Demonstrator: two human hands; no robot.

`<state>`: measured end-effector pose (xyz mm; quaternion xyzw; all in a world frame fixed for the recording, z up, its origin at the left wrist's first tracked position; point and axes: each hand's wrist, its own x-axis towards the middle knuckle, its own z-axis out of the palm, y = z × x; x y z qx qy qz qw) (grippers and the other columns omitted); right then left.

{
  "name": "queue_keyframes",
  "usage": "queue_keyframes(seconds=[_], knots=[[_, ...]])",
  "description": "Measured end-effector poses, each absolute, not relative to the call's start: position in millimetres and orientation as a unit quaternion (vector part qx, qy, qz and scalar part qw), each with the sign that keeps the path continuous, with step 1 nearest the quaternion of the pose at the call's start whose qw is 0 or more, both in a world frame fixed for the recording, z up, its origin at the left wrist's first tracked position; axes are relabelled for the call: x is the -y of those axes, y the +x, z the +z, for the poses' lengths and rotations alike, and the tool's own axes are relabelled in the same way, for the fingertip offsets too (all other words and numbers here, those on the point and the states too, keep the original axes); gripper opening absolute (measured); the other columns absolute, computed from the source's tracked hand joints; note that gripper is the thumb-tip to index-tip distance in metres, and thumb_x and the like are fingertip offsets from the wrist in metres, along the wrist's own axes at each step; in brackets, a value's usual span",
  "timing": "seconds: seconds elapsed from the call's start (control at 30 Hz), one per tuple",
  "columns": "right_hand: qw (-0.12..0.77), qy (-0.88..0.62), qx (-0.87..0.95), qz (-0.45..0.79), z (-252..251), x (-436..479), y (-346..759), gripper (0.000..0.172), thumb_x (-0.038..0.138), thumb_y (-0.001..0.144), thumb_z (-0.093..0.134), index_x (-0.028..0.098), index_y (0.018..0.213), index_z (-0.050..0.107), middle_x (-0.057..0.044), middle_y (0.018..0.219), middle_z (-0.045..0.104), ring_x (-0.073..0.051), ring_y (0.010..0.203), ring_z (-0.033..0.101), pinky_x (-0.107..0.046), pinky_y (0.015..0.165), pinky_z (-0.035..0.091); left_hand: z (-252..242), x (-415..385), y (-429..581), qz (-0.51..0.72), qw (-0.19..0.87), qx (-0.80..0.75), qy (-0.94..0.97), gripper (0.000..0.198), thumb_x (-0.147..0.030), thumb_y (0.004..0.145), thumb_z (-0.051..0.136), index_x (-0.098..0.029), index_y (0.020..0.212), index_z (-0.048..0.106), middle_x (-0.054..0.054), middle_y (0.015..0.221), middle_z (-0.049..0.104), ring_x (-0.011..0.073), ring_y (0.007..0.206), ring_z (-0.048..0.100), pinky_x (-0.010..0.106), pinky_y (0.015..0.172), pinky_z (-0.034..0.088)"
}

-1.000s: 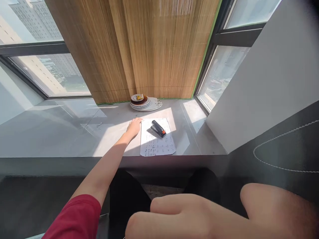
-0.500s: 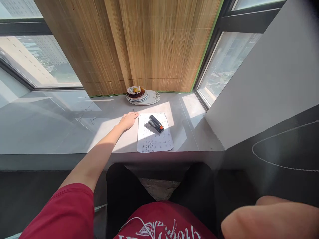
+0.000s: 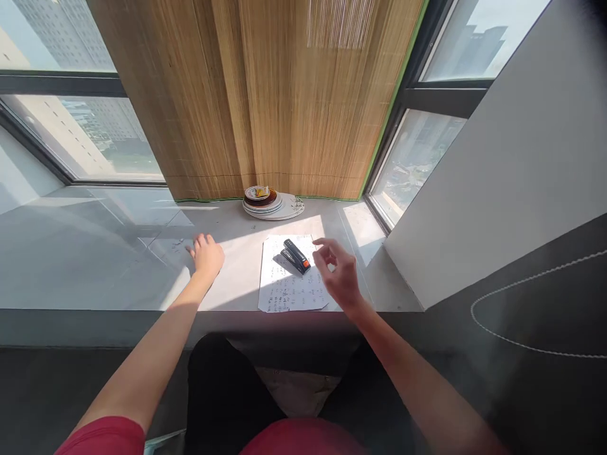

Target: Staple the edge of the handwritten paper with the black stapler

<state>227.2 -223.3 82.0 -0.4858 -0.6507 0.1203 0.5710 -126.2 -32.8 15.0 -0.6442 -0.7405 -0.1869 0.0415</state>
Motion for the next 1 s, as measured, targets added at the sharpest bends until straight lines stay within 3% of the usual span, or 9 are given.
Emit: queue_keyframes(seconds=[0.03, 0.1, 0.23, 0.3, 0.4, 0.63, 0.77, 0.87, 1.0], knots=[[0.553, -0.519, 0.642, 0.116, 74.1, 201.9, 221.7, 0.02, 0.034, 0.108, 0.058, 0.023, 0.108, 0.074, -0.002, 0.081, 0.069, -0.019, 0.073, 0.065, -0.034, 0.071, 0.055, 15.9, 36.1, -108.1, -0.191, 0.034, 0.717, -0.67, 0.049, -0.019, 0.11, 0.045, -0.008, 0.155, 0.059, 0.025, 0.17, 0.049, 0.0349, 0.165, 0.036, 0.056, 0.135, 0.03], [0.491, -0.584, 0.638, 0.101, 53.2, 166.9, 211.4, 0.019, 0.036, 0.103, 0.064, 0.02, 0.107, 0.074, -0.006, 0.091, 0.071, -0.022, 0.083, 0.067, -0.036, 0.077, 0.056, 15.9, 43.0, -70.2, -0.213, -0.001, 0.654, -0.726, 0.046, -0.022, 0.109, 0.048, -0.016, 0.152, 0.064, 0.019, 0.171, 0.05, 0.0336, 0.163, 0.04, 0.049, 0.138, 0.027], [0.334, -0.669, 0.654, 0.112, 11.6, 135.8, 196.2, 0.046, 0.042, 0.086, 0.089, 0.016, 0.121, 0.072, -0.016, 0.122, 0.07, -0.031, 0.109, 0.07, -0.039, 0.091, 0.058, 5.9, 58.1, -12.8, -0.279, -0.159, 0.566, -0.759, 0.049, -0.019, 0.111, 0.039, -0.018, 0.151, 0.066, 0.017, 0.165, 0.057, 0.0275, 0.155, 0.051, 0.037, 0.132, 0.037], [0.297, -0.676, 0.666, 0.106, -1.0, 132.3, 193.3, 0.035, 0.034, 0.089, 0.085, 0.017, 0.116, 0.072, -0.015, 0.119, 0.072, -0.03, 0.109, 0.07, -0.038, 0.092, 0.056, -2.2, 63.9, -0.2, -0.272, -0.189, 0.535, -0.777, 0.048, -0.02, 0.109, 0.042, -0.021, 0.148, 0.07, 0.014, 0.159, 0.064, 0.0267, 0.148, 0.058, 0.037, 0.128, 0.042], [0.311, -0.668, 0.668, 0.104, -8.8, 128.9, 198.1, 0.018, 0.021, 0.093, 0.075, 0.019, 0.111, 0.073, -0.012, 0.114, 0.075, -0.028, 0.106, 0.072, -0.034, 0.089, 0.055, -12.5, 67.1, 3.5, -0.247, -0.19, 0.526, -0.791, 0.052, -0.018, 0.103, 0.045, -0.026, 0.147, 0.072, 0.013, 0.157, 0.066, 0.0314, 0.147, 0.059, 0.045, 0.127, 0.044], [0.414, -0.6, 0.673, 0.125, -12.9, 131.3, 220.2, 0.045, 0.018, 0.087, 0.074, 0.024, 0.131, 0.072, -0.011, 0.131, 0.076, -0.029, 0.12, 0.07, -0.041, 0.103, 0.057, -17.4, 66.6, 0.1, -0.24, -0.187, 0.526, -0.794, 0.057, -0.015, 0.095, 0.048, -0.023, 0.146, 0.072, 0.019, 0.158, 0.063, 0.0375, 0.15, 0.057, 0.053, 0.122, 0.046], [0.488, -0.601, 0.631, 0.054, -20.6, 146.6, 223.7, 0.026, 0.031, 0.098, 0.06, 0.019, 0.112, 0.078, -0.013, 0.108, 0.073, -0.028, 0.1, 0.068, -0.039, 0.089, 0.058, -12.4, 69.7, -0.1, -0.271, -0.21, 0.524, -0.779, 0.048, -0.014, 0.098, 0.045, -0.026, 0.13, 0.078, 0.014, 0.156, 0.066, 0.0317, 0.146, 0.061, 0.046, 0.122, 0.049], [0.511, -0.62, 0.593, 0.054, -21.2, 152.8, 225.5, 0.033, 0.031, 0.097, 0.049, 0.018, 0.097, 0.08, -0.009, 0.088, 0.068, -0.023, 0.079, 0.065, -0.034, 0.076, 0.052, -8.8, 74.9, -2.0, -0.326, -0.257, 0.539, -0.732, 0.044, -0.017, 0.102, 0.041, -0.029, 0.118, 0.08, 0.007, 0.156, 0.068, 0.0256, 0.146, 0.063, 0.04, 0.123, 0.049], [0.487, -0.661, 0.564, 0.09, -11.9, 155.4, 226.4, 0.043, 0.041, 0.097, 0.047, 0.019, 0.091, 0.083, 0.002, 0.057, 0.049, -0.018, 0.056, 0.049, -0.03, 0.063, 0.04, -6.3, 81.9, -7.2, -0.343, -0.29, 0.565, -0.692, 0.043, -0.024, 0.107, 0.04, -0.029, 0.131, 0.075, 0.009, 0.156, 0.069, 0.0256, 0.148, 0.063, 0.04, 0.122, 0.051]])
